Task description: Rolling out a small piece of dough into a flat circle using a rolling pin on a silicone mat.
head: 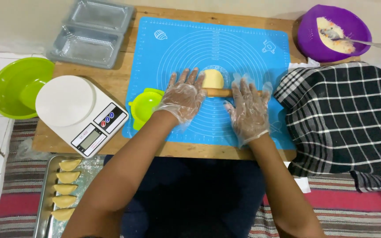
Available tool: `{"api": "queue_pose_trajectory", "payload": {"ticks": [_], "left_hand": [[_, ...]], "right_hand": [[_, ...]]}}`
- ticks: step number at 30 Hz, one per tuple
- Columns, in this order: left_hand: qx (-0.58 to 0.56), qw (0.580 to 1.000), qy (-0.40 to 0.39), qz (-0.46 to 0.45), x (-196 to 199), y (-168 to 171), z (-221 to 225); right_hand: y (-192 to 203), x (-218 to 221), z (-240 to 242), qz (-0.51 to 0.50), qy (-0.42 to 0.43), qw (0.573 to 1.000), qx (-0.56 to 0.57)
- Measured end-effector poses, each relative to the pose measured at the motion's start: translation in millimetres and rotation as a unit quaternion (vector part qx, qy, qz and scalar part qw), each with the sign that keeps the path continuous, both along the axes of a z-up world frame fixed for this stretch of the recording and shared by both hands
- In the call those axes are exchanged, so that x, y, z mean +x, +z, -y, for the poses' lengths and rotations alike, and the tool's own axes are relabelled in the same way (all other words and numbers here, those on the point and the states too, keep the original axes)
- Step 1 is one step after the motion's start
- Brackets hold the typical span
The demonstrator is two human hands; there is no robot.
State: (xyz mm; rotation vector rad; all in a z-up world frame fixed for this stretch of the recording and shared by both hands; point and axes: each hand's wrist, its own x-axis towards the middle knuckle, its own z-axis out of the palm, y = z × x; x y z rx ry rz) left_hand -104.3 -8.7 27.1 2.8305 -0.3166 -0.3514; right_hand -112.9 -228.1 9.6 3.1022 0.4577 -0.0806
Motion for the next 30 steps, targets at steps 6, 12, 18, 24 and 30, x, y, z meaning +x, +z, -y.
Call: {"api": "queue_pose_trajectory", "payload": {"ticks": [6, 12, 18, 24, 30], "left_hand": [[0.017, 0.997, 0.077, -0.013, 14, 0, 7], [0.033, 0.991, 0.127, 0.025, 57, -5, -1], [-0.009, 0.978, 0.162, 0.13, 107, -30, -13], [-0.022, 0.978, 0.157, 0.133, 142, -41, -22], [-0.016, 0.984, 0.114, 0.14, 133, -40, -21]], "right_hand": [[15, 22, -11, -0.029, -0.014, 0.999, -0.036], [36, 76, -39, -0.075, -0.023, 0.995, -0.058], [26, 123, -49, -0.052, -0.017, 0.998, -0.039], [24, 147, -57, -0.048, -0.018, 0.998, -0.027], [7, 143, -49, 0.003, -0.018, 1.0, -0.003]]}}
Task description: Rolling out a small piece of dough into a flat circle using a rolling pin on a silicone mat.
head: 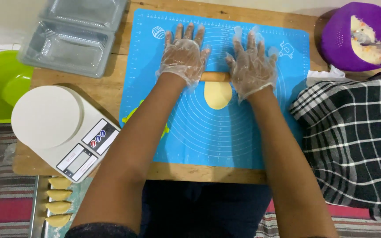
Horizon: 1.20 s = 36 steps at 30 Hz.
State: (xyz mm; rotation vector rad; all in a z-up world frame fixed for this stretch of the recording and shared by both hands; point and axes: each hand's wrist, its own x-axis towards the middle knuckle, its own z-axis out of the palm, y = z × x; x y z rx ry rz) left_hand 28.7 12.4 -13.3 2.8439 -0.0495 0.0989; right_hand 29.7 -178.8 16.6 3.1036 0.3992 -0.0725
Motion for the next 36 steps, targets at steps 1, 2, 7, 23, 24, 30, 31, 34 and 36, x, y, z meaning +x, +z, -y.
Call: {"api": "queue_pose_trajectory", "payload": {"ticks": [1, 2, 7, 23, 24, 30, 31, 34, 36], "left_hand": [[-0.003, 1.0, -0.007, -0.02, -7, 6, 1], [-0.006, 0.999, -0.015, -0.039, -15, 13, 2], [0.02, 0.998, -0.052, -0.021, -45, 14, 5], [0.081, 0.984, -0.109, -0.118, -130, 49, 21], [0.082, 0.984, -0.109, -0.117, -134, 48, 22], [0.083, 0.984, -0.115, -0.103, -156, 51, 26], [0.081, 0.985, -0.111, -0.105, -156, 50, 26], [0.078, 0.985, -0.106, -0.111, -150, 44, 25], [0.078, 0.985, -0.102, -0.114, -142, 41, 24]], "right_hand": [[-4, -4, 2, -0.002, -0.005, 1.0, 0.0], [-7, -7, 3, -0.003, -0.01, 1.0, 0.001], [-14, -38, 14, 0.046, 0.015, 0.998, 0.028], [-11, -124, 36, 0.004, 0.008, 1.0, 0.017], [-14, -128, 39, 0.005, 0.007, 1.0, 0.017], [-16, -149, 47, 0.029, 0.026, 0.999, 0.008], [-14, -151, 46, 0.023, 0.022, 0.999, 0.0], [-11, -151, 44, 0.007, 0.008, 1.0, -0.014], [-10, -145, 43, -0.002, 0.001, 1.0, -0.019]]}}
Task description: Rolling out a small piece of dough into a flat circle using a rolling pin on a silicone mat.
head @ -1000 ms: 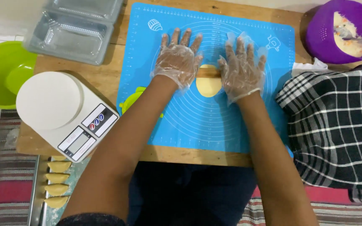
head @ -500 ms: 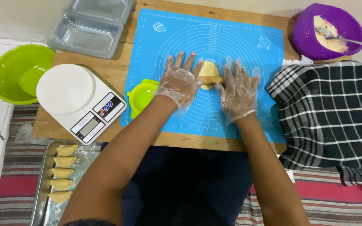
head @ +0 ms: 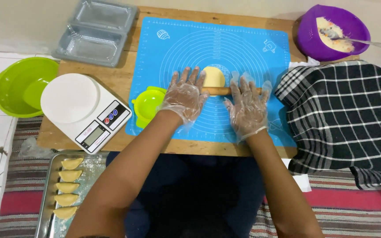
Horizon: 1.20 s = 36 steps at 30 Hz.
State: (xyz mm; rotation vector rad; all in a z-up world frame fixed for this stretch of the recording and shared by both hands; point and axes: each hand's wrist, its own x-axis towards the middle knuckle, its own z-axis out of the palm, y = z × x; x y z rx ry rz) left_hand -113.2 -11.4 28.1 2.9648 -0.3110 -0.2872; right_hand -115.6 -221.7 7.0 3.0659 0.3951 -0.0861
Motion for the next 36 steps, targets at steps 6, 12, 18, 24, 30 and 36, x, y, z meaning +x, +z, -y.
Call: {"api": "queue_pose_trajectory", "payload": {"ticks": [6, 12, 18, 24, 30, 36], "left_hand": [[-0.025, 0.999, 0.034, -0.018, 33, 2, -3], [-0.022, 0.997, 0.069, 0.001, 72, -12, -9], [-0.029, 0.997, 0.075, 0.003, 95, -6, -15], [-0.064, 0.991, 0.096, 0.061, 129, -30, -19], [-0.056, 0.99, 0.096, 0.082, 153, -37, -23], [-0.056, 0.987, 0.097, 0.113, 164, -40, -24]], "right_hand": [[0, 37, -3, -0.005, 0.001, 1.0, 0.017], [12, 71, -17, -0.003, 0.013, 1.0, 0.006], [34, 100, -37, -0.063, -0.024, 0.998, -0.01], [20, 133, -39, -0.05, -0.014, 0.999, -0.001], [18, 153, -44, -0.025, -0.006, 1.0, 0.004], [23, 161, -48, -0.037, -0.011, 0.999, 0.016]]}}
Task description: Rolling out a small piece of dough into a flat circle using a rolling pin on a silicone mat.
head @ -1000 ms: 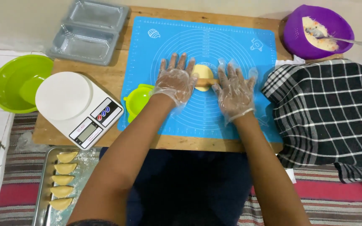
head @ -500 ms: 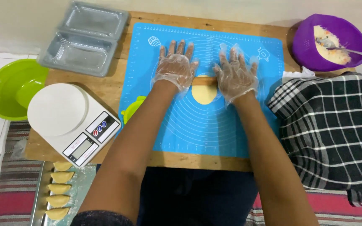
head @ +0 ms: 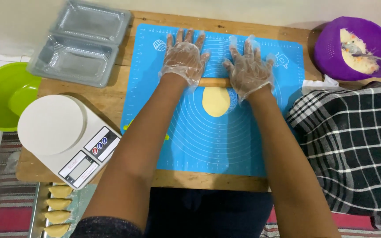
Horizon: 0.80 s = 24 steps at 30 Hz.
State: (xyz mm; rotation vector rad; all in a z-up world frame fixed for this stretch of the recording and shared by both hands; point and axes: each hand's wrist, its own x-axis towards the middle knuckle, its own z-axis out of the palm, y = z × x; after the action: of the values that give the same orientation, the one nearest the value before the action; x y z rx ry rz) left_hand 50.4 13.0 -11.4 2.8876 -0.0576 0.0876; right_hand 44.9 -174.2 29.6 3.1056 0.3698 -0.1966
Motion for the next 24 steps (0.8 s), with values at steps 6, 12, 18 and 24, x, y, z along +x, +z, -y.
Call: {"api": "queue_pose_trajectory", "payload": {"ticks": [6, 12, 18, 24], "left_hand": [[0.008, 1.0, -0.014, 0.014, -19, 4, 4], [0.03, 0.997, -0.071, 0.003, -65, 17, 11], [0.053, 0.99, -0.108, -0.079, -97, 33, 13], [0.085, 0.985, -0.118, -0.096, -121, 43, 18]], "right_hand": [[-16, -9, 11, 0.037, 0.016, 0.999, 0.006], [-39, -38, 31, 0.068, 0.04, 0.997, 0.019], [-16, -84, 28, 0.027, 0.004, 0.999, -0.028], [-33, -113, 43, 0.068, 0.023, 0.997, 0.022]]}}
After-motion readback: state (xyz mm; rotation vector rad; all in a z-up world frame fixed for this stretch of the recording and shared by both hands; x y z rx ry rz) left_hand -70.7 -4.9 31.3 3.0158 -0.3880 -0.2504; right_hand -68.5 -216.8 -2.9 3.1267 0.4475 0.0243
